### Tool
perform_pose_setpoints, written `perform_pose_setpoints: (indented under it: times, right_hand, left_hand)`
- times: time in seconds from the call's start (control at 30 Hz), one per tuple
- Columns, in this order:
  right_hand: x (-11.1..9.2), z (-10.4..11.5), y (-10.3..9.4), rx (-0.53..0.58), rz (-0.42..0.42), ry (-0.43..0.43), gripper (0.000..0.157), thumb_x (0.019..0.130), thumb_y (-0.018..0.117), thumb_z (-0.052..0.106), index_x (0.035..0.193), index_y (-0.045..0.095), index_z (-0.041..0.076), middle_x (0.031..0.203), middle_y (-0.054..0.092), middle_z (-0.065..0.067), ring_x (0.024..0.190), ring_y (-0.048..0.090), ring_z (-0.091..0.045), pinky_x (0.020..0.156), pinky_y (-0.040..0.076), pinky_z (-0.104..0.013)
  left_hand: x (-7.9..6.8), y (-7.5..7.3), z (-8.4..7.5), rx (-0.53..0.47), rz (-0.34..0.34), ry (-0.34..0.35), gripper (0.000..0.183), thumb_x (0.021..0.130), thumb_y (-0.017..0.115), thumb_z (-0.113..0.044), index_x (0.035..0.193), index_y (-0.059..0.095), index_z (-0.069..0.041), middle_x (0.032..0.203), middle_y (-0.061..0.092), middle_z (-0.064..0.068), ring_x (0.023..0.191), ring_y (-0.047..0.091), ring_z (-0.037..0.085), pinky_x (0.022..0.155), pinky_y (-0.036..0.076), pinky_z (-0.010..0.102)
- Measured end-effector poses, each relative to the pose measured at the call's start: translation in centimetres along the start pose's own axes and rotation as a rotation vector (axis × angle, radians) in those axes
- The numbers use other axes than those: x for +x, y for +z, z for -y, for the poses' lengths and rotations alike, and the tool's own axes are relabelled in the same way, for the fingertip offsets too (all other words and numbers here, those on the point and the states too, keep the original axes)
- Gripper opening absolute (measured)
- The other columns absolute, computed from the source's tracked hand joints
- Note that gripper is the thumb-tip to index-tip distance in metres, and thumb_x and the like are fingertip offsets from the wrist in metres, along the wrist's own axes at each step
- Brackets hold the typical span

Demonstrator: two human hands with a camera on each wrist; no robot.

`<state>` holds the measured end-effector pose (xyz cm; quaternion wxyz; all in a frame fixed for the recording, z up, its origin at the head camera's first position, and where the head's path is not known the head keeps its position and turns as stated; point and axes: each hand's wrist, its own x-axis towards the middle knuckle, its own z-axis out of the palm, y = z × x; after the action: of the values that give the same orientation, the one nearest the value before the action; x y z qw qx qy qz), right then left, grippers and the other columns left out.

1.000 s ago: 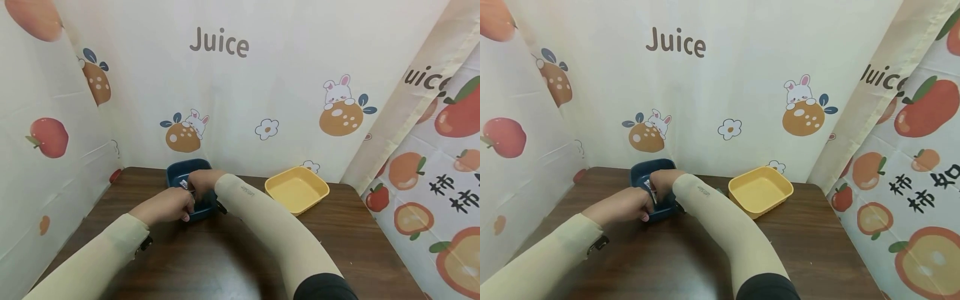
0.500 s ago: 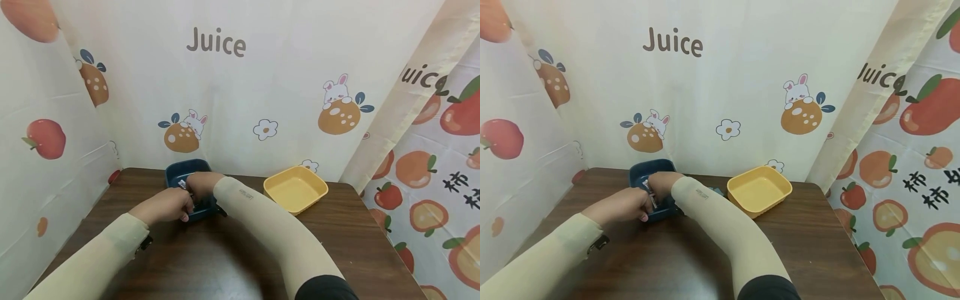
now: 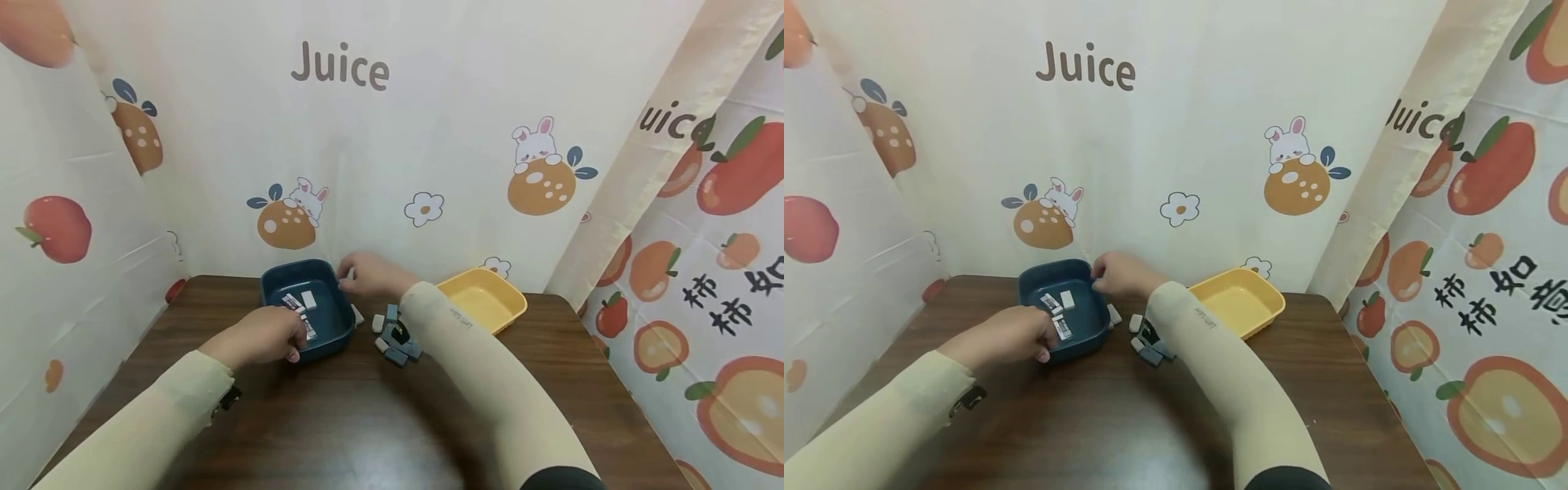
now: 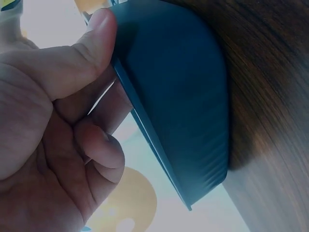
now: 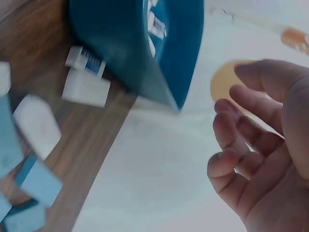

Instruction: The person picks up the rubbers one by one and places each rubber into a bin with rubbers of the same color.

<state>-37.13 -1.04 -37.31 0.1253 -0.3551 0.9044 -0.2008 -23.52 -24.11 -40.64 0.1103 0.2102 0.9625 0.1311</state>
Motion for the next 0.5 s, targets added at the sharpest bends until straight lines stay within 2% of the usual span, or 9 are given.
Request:
perform_pose_setpoints:
  times: [0.07, 0.13, 0.33, 0.43, 0.5]
  right_hand:
    - [-0.4, -1.0, -0.3, -0.001, -0.033, 0.023, 0.024, 0.111, 0.07, 0.02, 0.13, 0.08, 0.009, 0.13, 0.078, -0.005, 0.115, 0.071, -0.022, 0.107, 0.062, -0.041]
    - [-0.6, -2.0, -0.3, -0.046, -0.029, 0.052, 0.024, 0.11, 0.07, 0.017, 0.13, 0.08, 0.01, 0.129, 0.078, -0.005, 0.116, 0.071, -0.021, 0.107, 0.062, -0.041]
    - [-0.4, -3.6, 1.6, -0.226, 0.084, 0.054, 0.033, 0.103, 0.083, 0.018, 0.137, 0.079, 0.017, 0.136, 0.079, -0.003, 0.119, 0.074, -0.019, 0.105, 0.063, -0.038]
    - [-0.1, -3.9, 2.8, -0.25, 0.114, 0.047, 0.042, 0.098, 0.089, 0.018, 0.139, 0.079, 0.018, 0.138, 0.08, -0.001, 0.118, 0.075, -0.018, 0.103, 0.064, -0.037]
    - [0.2, -4.2, 3.6, -0.227, 0.14, 0.048, 0.046, 0.095, 0.093, 0.015, 0.139, 0.079, 0.017, 0.136, 0.081, -0.001, 0.114, 0.075, -0.017, 0.099, 0.065, -0.037]
  left_hand:
    - [-0.1, 0.0, 0.0, 0.002, -0.007, 0.004, 0.013, 0.09, 0.097, -0.021, 0.093, 0.086, -0.025, 0.088, 0.079, -0.01, 0.079, 0.064, 0.012, 0.084, 0.065, 0.042]
    - [-0.3, -0.1, 0.0, -0.002, -0.012, 0.005, 0.014, 0.089, 0.097, -0.02, 0.092, 0.086, -0.026, 0.088, 0.078, -0.01, 0.079, 0.064, 0.012, 0.084, 0.065, 0.041]
    - [-0.4, -0.4, -0.1, -0.022, -0.003, -0.004, 0.015, 0.088, 0.098, -0.017, 0.091, 0.085, -0.025, 0.087, 0.078, -0.009, 0.079, 0.064, 0.013, 0.082, 0.064, 0.041]
    - [-0.2, -0.3, -0.2, -0.025, -0.001, -0.005, 0.015, 0.089, 0.098, -0.018, 0.091, 0.085, -0.025, 0.087, 0.077, -0.01, 0.079, 0.064, 0.013, 0.082, 0.063, 0.041]
    - [-0.1, -0.3, -0.4, -0.027, -0.001, -0.005, 0.015, 0.089, 0.098, -0.018, 0.091, 0.085, -0.025, 0.086, 0.078, -0.01, 0.079, 0.064, 0.013, 0.082, 0.064, 0.041]
